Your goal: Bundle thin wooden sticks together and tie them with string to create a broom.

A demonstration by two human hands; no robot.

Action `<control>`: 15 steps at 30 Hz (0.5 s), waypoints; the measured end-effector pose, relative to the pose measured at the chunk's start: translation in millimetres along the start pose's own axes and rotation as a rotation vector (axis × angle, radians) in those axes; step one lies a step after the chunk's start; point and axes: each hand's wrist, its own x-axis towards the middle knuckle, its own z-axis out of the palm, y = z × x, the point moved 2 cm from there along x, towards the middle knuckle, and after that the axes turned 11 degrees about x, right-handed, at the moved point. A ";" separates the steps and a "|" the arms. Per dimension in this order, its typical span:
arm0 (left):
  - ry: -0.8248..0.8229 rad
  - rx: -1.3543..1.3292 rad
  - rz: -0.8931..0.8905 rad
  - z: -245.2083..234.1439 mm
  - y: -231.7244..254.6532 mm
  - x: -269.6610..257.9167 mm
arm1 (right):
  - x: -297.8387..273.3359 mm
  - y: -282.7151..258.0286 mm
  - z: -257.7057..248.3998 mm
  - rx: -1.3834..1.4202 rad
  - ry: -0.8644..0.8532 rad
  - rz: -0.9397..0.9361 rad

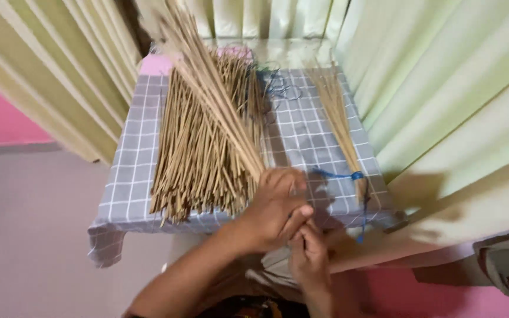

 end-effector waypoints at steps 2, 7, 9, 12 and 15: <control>-0.024 -0.089 -0.031 20.7 1.7 -9.4 | 2.8 -19.7 3.5 -0.092 0.039 0.166; 0.031 -0.145 -0.043 28.0 -11.8 -29.3 | -7.9 64.2 21.6 0.023 0.219 0.144; 0.060 -0.115 -0.074 25.1 -14.4 -44.1 | -17.5 93.8 26.6 0.397 0.415 0.159; 0.264 -0.056 -0.266 14.3 -23.3 -69.9 | 18.4 56.4 48.5 0.341 0.364 0.169; 0.186 -0.061 -0.366 21.3 -36.8 -96.1 | 28.2 46.2 71.4 0.206 0.361 0.132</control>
